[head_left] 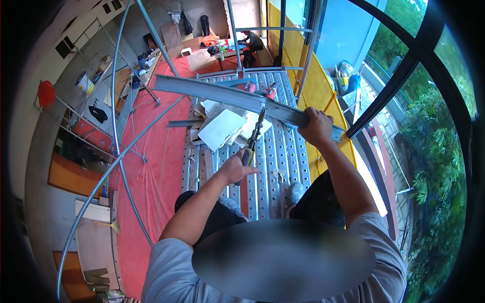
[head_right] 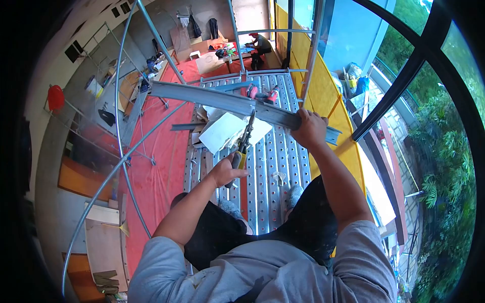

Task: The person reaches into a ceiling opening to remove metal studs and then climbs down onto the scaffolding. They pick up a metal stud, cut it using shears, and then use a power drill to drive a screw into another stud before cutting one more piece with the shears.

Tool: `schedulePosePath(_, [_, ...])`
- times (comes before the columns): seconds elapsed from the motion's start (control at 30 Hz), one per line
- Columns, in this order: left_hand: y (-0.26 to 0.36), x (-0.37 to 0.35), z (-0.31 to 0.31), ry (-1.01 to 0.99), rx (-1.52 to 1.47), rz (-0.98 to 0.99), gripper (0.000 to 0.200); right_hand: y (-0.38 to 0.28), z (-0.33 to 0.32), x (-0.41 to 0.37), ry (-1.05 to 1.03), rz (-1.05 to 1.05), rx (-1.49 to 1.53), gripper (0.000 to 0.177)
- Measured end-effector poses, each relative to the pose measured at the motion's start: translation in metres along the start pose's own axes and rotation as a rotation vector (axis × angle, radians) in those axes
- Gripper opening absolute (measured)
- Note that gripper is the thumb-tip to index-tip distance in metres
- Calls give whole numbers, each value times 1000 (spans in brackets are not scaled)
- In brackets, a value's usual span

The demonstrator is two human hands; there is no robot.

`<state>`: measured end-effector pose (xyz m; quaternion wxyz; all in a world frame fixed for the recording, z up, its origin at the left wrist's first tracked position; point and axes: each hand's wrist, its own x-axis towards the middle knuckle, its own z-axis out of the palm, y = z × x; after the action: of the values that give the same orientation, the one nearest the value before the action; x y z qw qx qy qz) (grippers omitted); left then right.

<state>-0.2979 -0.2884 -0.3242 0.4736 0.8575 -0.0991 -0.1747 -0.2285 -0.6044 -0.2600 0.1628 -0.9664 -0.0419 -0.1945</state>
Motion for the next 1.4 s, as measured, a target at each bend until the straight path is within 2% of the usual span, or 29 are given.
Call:
schedulePosePath(0.07, [-24, 10, 2, -113, -60, -66, 57, 0, -1, -1, -15, -8, -6, 46])
schedulePosePath(0.17, [-3, 2, 6, -119, -3, -139, 59, -1, 2, -2, -36, -8, -1, 47])
schedulePosePath(0.47, [-11, 5, 13, 66, -65, 42, 55, 1, 8, 1, -11, -17, 24, 49])
schedulePosePath(0.57, [-5, 5, 6, -56, -56, -68, 51, 1, 8, 1, -37, -8, 10, 49])
schedulePosePath(0.67, [16, -5, 3, -1, -8, -114, 44, 1, 8, 2, -35, -20, 5, 48])
schedulePosePath(0.87, [-16, 6, 23, 29, 7, -106, 40, 4, 11, 3, -51, -58, -9, 45])
schedulePosePath(0.97, [-20, 5, 25, -19, 27, -92, 59, 3, 10, 2, -111, -42, -36, 44])
schedulePosePath(1.27, [-3, -2, 28, 67, 107, -84, 56, 8, 7, 3, -165, -23, -53, 48])
schedulePosePath(1.4, [4, -2, 25, 41, 75, -109, 52, 10, 8, 2, -162, -6, -58, 49])
